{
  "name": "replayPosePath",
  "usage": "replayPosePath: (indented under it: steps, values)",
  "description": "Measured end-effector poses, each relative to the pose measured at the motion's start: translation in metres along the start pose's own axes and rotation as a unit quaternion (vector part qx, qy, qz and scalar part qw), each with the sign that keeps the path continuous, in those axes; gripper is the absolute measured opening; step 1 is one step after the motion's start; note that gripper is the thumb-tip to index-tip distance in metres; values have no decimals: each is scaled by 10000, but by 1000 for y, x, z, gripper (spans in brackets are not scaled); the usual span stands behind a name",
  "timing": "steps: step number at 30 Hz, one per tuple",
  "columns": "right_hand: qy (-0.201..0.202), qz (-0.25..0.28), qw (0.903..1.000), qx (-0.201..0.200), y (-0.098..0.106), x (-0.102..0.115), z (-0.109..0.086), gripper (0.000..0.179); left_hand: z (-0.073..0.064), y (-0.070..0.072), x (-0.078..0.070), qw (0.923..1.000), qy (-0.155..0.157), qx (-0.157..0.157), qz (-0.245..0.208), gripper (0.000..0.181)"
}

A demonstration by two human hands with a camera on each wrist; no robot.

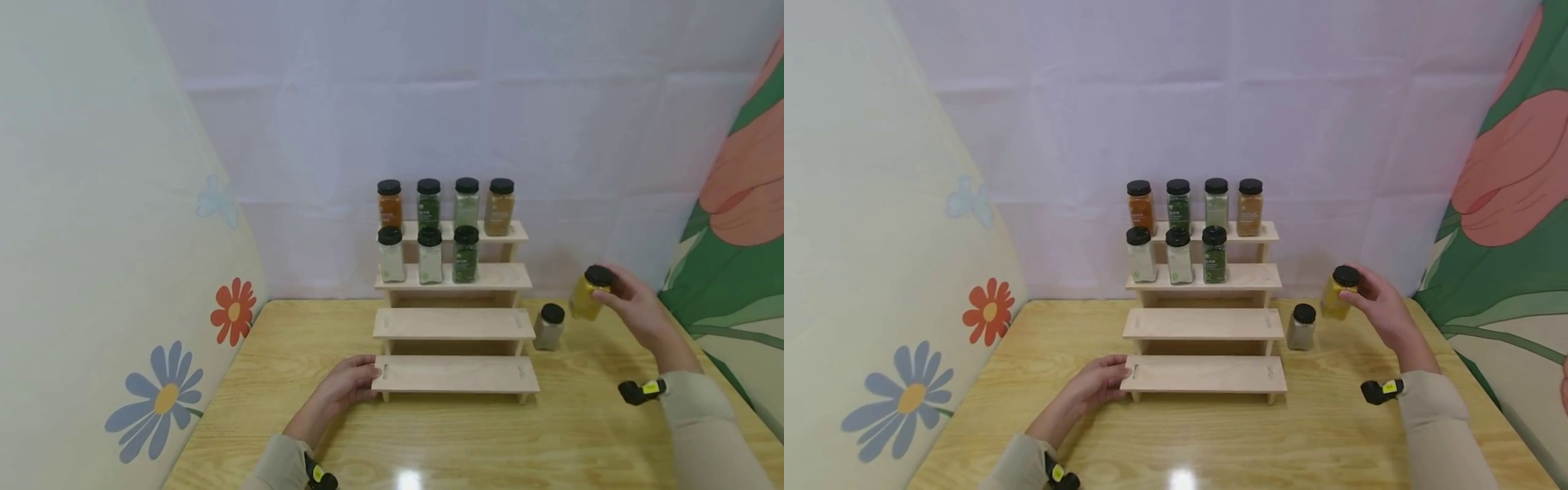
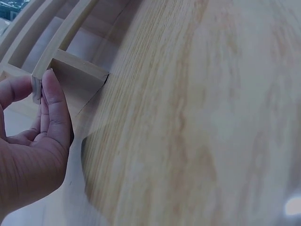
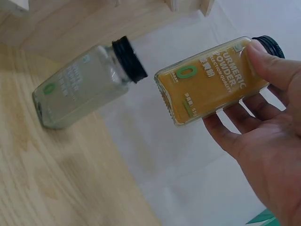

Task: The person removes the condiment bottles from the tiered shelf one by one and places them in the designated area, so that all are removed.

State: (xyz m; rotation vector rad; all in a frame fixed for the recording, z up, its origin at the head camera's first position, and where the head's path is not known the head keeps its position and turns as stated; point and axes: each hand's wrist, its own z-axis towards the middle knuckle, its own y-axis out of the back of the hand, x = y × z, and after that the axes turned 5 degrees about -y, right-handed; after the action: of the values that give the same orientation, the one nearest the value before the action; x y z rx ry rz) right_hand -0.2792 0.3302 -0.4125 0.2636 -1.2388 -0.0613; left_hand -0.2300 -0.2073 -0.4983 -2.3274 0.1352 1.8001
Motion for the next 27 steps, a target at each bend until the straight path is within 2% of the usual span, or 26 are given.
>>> replayPosePath:
  steps: [8, 15, 22, 27]
  values:
    - [-438, -977, 9941, -159, 8, -17, -10, 60, -1, -1, -2, 10000, 4, -3, -1, 54]
    - [-352, -1017, 9942, -70, 9, -32, -14, 57, -3, -1, -2, 10000, -15, -3, -10, 55]
    - [-557, -1024, 9932, 64, 9, -44, -17, 60, -3, -1, -1, 9999, 57, -143, 37, 55]
    - [-534, -957, 9939, 147, 9, -55, -19, 58, -2, -1, -1, 9999, -9, -104, 78, 55]
